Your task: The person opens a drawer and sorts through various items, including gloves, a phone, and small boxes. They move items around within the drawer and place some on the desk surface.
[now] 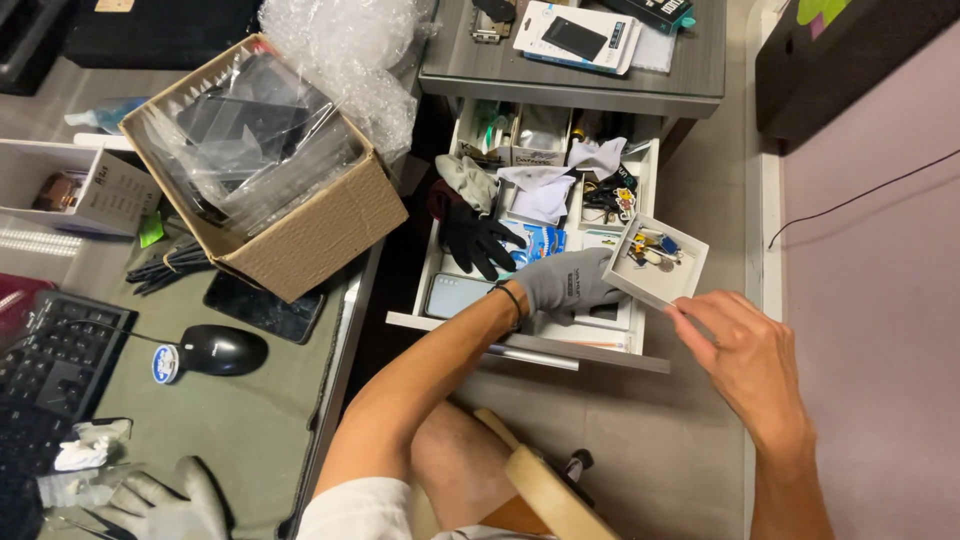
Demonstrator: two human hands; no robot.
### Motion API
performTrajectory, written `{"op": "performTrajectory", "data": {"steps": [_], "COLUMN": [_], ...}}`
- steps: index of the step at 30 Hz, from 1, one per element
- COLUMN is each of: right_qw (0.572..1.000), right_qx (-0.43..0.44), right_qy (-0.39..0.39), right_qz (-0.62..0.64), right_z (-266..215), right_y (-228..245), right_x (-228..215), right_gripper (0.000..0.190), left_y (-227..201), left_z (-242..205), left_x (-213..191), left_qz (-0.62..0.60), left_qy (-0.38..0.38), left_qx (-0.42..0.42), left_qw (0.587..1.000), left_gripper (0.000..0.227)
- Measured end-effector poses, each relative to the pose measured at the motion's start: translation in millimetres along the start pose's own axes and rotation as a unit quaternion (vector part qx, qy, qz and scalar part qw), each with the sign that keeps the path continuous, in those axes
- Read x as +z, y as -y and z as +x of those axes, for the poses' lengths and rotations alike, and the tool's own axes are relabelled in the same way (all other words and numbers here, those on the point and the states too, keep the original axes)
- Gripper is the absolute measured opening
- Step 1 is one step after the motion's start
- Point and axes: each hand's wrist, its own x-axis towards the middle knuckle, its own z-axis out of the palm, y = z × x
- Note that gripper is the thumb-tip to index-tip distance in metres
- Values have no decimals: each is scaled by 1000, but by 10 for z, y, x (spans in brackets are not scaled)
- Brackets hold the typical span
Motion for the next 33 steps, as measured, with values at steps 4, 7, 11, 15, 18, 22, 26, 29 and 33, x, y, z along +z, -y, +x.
{"op": "performTrajectory", "data": {"steps": [4, 7, 11, 15, 18, 22, 26, 29, 33], "right_qw": [1000, 1000, 999, 998, 999, 998, 998, 999, 998], "right_qx": [6, 18, 29, 54, 28, 34, 38, 28, 23], "right_qy": [-16, -13, -21, -14, -35, -42, -38, -43, -47], "right_qz": [3, 8, -8, -16, -11, -16, -22, -19, -19], "right_z": [-33, -85, -115, -168, -152, -162, -159, -159, -152], "right_y": [11, -8, -29, -71, -82, -79, -76, -63, -86], "right_x": [6, 15, 17, -5, -34, -55, -69, -75, -49], "right_gripper": [6, 7, 7, 7, 6, 7, 7, 7, 7], "left_y": [-5, -91, -253, -229, -128, -115, -39, 0, 115], "left_z": [-85, -44, 58, 26, -56, -46, -25, -80, -248], "left_x": [8, 157, 392, 261, -70, -66, -102, -158, -362], "left_qz": [23, 13, -102, -141, -31, -50, 46, 47, 12], "left_qy": [-92, -241, -325, -222, -254, -275, -311, -333, -284], "left_qx": [32, 38, 68, 45, 52, 35, 70, 53, -9], "left_qw": [995, 970, 938, 964, 965, 959, 947, 940, 959], "left_gripper": [94, 45, 4, 35, 33, 28, 13, 16, 26]}}
